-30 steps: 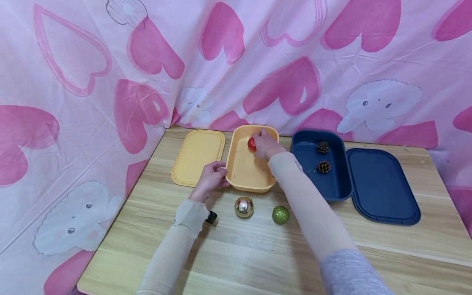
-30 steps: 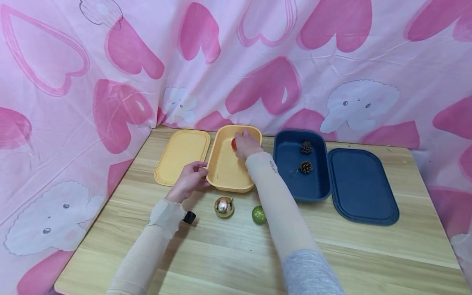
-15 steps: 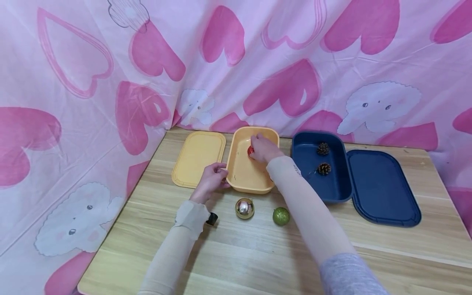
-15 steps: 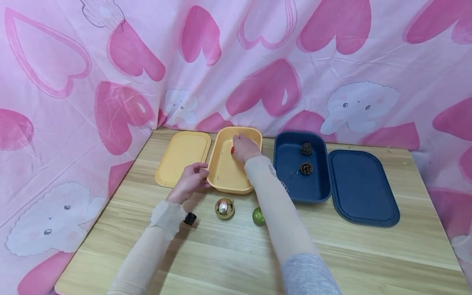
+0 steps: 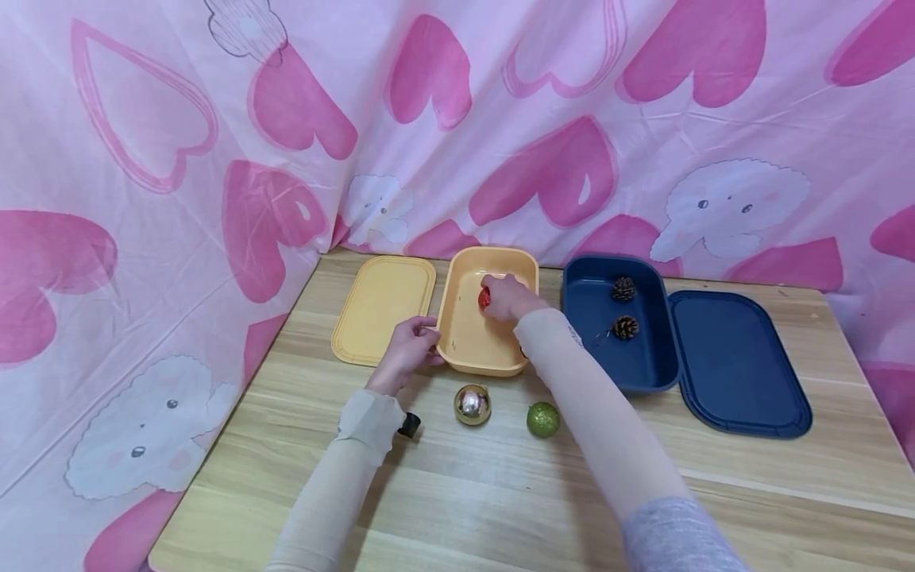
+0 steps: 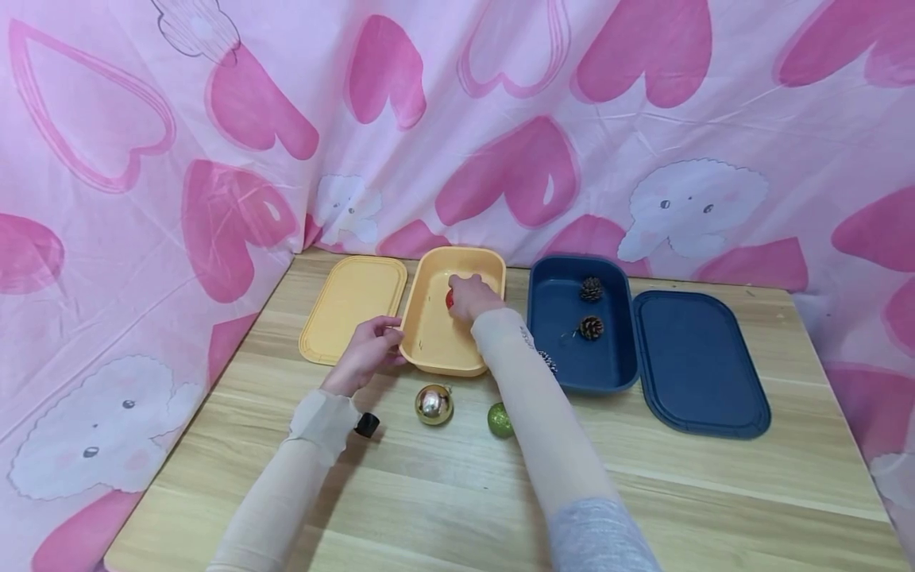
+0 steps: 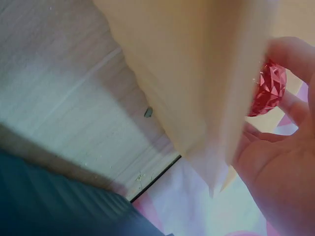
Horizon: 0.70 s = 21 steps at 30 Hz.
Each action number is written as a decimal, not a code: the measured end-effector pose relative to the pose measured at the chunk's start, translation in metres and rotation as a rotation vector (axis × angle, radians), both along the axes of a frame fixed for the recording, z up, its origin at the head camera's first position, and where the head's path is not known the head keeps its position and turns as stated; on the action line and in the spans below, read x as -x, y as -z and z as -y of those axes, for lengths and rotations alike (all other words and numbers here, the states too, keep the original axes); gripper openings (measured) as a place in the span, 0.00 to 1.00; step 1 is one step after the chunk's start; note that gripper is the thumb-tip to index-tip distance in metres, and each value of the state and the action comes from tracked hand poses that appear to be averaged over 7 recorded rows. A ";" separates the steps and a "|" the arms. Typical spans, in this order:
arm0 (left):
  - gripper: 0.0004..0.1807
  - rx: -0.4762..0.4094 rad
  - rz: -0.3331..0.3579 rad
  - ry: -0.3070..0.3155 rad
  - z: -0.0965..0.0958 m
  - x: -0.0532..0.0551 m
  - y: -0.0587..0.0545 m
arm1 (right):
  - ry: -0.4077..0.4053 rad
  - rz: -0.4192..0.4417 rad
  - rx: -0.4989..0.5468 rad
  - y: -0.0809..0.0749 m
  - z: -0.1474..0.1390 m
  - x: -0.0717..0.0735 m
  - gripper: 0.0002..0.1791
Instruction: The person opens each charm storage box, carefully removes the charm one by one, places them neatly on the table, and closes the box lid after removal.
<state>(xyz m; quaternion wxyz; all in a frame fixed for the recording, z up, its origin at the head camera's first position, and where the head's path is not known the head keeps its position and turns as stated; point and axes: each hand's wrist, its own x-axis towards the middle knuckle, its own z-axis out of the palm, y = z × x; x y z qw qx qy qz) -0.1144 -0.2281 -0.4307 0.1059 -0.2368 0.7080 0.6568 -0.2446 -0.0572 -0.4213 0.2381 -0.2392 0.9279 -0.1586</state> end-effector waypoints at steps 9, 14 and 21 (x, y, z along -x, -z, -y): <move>0.21 -0.009 -0.009 -0.002 -0.003 0.000 0.001 | -0.034 -0.004 -0.006 -0.003 -0.002 -0.007 0.28; 0.21 -0.004 -0.005 0.000 -0.003 0.000 -0.001 | -0.048 -0.010 0.016 -0.005 -0.003 -0.007 0.29; 0.21 0.015 0.002 0.014 -0.001 0.000 -0.002 | -0.050 -0.023 0.048 -0.012 -0.007 -0.011 0.29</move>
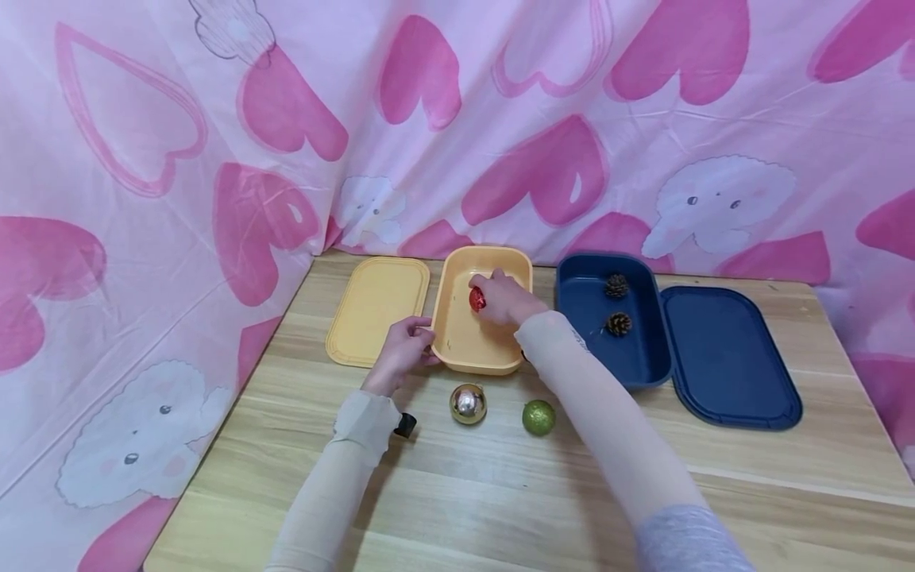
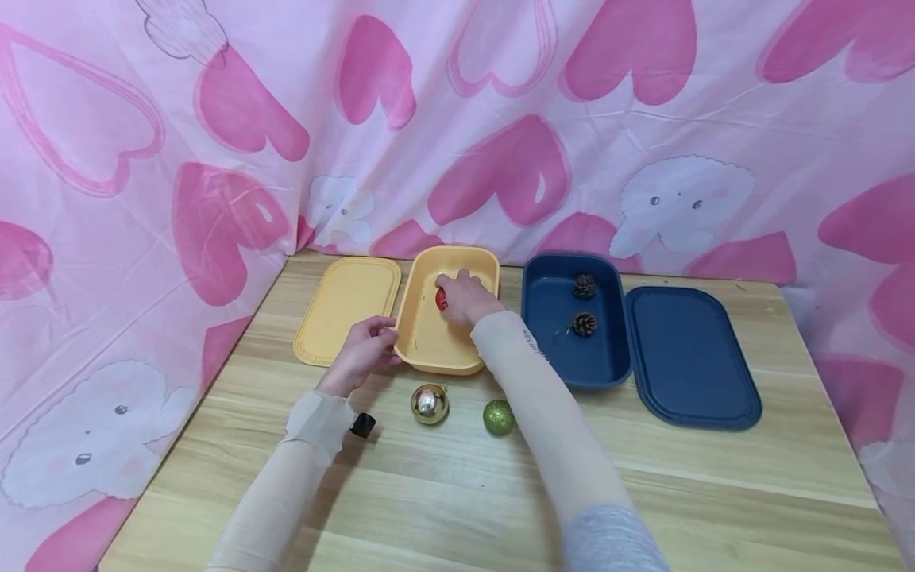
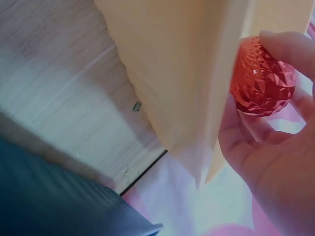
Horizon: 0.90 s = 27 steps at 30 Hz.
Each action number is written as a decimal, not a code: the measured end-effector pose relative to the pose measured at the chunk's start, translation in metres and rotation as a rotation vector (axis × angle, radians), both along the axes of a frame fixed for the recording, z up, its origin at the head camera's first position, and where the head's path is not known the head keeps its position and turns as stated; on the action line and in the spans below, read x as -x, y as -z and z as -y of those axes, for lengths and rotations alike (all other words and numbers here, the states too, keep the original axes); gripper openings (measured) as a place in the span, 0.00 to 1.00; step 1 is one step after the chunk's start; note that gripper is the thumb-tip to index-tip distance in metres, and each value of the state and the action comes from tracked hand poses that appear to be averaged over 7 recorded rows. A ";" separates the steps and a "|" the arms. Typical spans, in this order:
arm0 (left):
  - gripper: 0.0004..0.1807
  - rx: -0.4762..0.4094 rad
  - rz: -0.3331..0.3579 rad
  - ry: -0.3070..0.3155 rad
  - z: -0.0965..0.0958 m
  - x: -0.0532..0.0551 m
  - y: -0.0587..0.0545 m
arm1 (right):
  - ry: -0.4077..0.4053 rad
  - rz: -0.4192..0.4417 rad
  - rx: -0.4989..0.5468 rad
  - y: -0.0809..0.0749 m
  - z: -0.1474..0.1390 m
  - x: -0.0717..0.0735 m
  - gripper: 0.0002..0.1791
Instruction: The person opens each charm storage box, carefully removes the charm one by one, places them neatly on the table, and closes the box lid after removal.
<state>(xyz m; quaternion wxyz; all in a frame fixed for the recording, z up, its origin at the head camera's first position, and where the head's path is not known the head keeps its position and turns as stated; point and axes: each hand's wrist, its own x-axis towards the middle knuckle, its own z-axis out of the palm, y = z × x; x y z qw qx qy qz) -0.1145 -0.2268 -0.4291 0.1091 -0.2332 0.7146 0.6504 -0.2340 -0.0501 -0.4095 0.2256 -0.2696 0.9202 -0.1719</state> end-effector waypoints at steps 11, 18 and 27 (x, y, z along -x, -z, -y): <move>0.21 0.019 0.028 0.014 0.000 -0.003 -0.001 | -0.024 -0.036 0.094 -0.005 -0.020 -0.010 0.29; 0.21 0.016 0.018 0.013 0.000 -0.003 0.000 | 0.000 -0.044 0.155 -0.018 -0.036 -0.015 0.31; 0.21 0.005 0.016 0.013 -0.002 -0.001 -0.003 | 0.010 -0.113 0.223 -0.035 -0.060 -0.021 0.32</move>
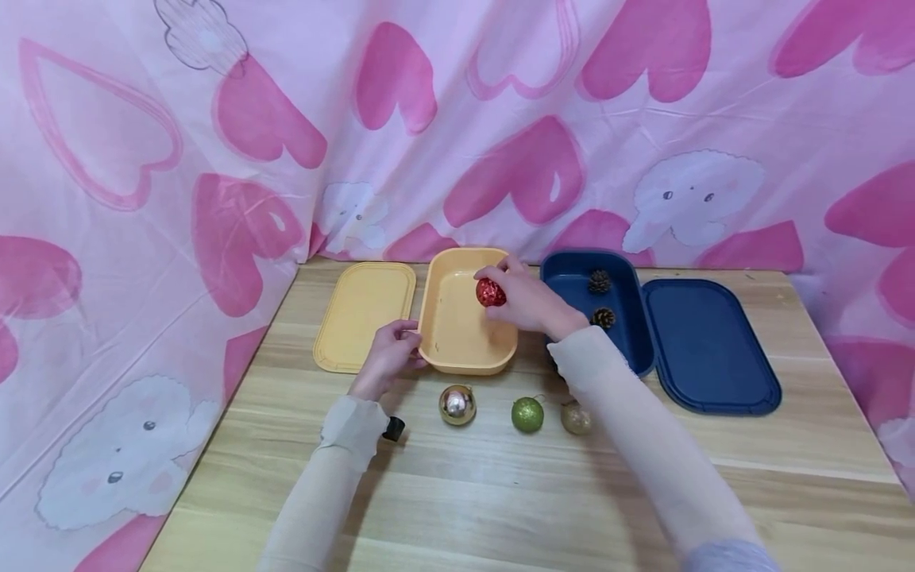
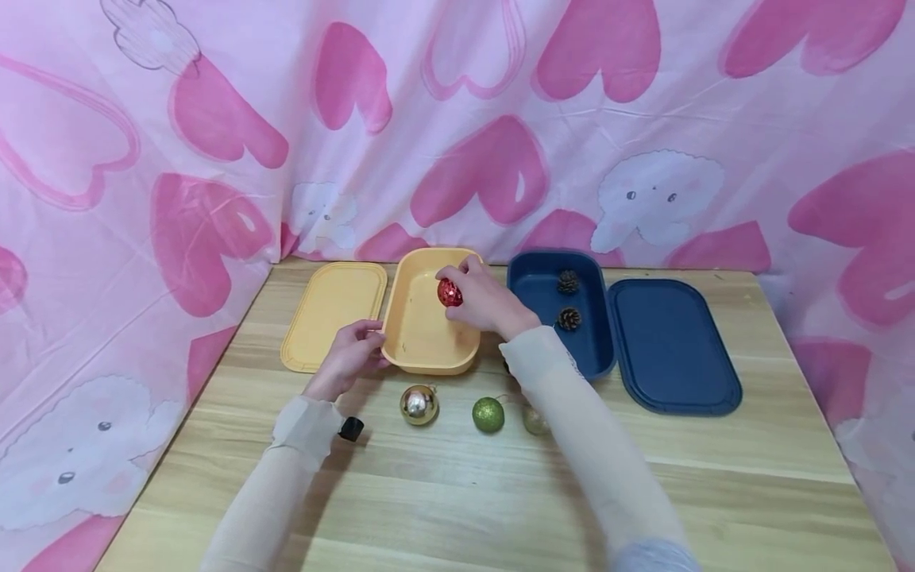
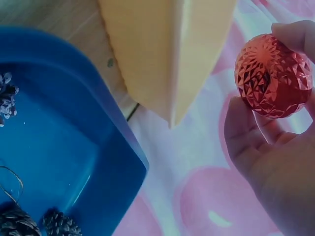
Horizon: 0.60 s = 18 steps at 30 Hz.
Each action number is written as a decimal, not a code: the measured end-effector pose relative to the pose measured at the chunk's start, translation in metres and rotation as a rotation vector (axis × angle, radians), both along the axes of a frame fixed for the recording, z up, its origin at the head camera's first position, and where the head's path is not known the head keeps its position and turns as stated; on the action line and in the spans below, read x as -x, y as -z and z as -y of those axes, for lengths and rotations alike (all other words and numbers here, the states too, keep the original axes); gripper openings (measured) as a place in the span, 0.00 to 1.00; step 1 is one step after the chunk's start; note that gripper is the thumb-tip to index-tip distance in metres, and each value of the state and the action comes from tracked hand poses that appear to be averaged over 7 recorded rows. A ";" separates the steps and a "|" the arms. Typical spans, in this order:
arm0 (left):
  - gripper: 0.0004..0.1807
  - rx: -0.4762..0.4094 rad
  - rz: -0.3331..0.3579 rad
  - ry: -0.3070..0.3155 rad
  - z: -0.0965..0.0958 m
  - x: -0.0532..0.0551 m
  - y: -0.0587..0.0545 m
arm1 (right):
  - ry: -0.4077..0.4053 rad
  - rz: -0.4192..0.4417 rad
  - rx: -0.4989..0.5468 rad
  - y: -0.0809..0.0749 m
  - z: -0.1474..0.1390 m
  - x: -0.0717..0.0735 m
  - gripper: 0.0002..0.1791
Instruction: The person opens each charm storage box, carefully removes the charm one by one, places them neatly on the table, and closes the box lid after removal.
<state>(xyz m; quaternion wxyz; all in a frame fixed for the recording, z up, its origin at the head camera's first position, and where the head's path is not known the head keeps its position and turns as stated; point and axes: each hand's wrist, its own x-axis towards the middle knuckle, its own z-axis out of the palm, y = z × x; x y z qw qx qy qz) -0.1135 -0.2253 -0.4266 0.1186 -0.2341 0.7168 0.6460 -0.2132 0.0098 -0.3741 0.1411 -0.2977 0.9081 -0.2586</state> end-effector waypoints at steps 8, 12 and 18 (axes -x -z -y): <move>0.21 -0.003 0.009 -0.003 0.002 0.001 0.002 | 0.027 -0.065 0.090 -0.008 -0.018 -0.006 0.32; 0.21 0.001 0.003 0.001 0.002 0.001 0.002 | 0.033 -0.065 0.137 -0.012 -0.028 -0.012 0.32; 0.22 0.010 0.008 0.007 0.002 0.000 0.001 | 0.047 -0.025 0.149 -0.017 -0.047 -0.025 0.34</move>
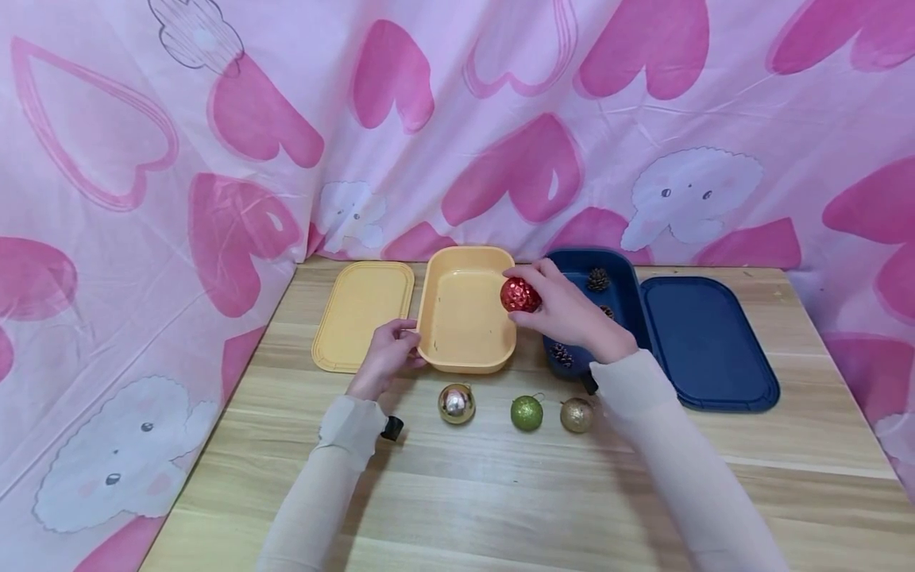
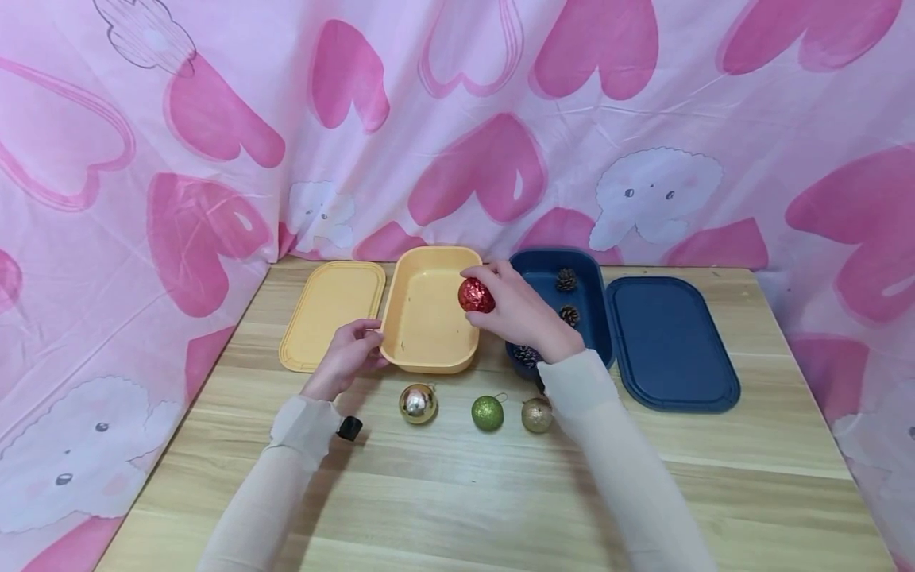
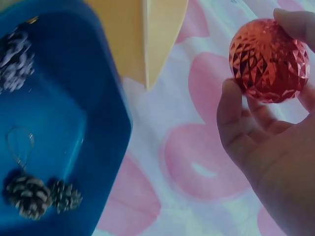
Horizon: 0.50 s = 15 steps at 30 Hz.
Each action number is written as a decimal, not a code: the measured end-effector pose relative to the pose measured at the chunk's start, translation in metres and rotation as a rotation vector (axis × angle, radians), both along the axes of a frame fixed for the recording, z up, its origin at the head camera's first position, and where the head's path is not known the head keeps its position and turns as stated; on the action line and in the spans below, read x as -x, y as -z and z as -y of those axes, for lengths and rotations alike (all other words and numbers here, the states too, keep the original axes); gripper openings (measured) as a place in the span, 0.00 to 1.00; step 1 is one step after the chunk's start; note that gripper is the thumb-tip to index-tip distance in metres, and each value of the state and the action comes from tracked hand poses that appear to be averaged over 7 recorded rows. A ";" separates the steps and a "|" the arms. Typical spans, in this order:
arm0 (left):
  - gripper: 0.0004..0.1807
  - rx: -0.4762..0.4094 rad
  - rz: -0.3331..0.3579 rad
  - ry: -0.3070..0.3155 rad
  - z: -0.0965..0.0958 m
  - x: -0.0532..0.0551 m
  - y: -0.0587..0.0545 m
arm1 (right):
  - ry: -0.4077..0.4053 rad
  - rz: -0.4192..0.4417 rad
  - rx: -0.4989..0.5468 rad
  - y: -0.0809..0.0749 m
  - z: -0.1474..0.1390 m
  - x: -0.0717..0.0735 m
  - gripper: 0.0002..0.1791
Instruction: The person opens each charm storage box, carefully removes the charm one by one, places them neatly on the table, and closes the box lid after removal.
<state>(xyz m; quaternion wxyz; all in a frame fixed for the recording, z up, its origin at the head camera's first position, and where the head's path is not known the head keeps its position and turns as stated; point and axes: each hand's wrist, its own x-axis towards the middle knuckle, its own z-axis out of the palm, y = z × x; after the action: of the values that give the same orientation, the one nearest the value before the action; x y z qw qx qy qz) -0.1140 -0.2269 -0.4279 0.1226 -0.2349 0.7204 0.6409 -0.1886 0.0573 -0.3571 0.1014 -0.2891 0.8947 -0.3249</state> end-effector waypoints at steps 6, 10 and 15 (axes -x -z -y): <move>0.22 0.009 0.008 0.012 0.000 0.000 -0.001 | -0.010 0.021 0.037 0.000 -0.025 -0.015 0.33; 0.23 0.003 0.009 0.009 0.000 -0.001 -0.002 | -0.007 0.060 0.074 0.003 -0.042 -0.025 0.32; 0.22 -0.004 0.005 0.004 0.000 0.000 -0.001 | 0.028 0.117 0.080 0.010 -0.062 -0.039 0.32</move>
<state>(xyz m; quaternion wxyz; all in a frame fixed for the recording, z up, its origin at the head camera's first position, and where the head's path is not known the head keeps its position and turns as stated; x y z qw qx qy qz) -0.1138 -0.2265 -0.4271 0.1262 -0.2347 0.7195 0.6414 -0.1493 0.1196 -0.3676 0.1373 -0.2608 0.8776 -0.3780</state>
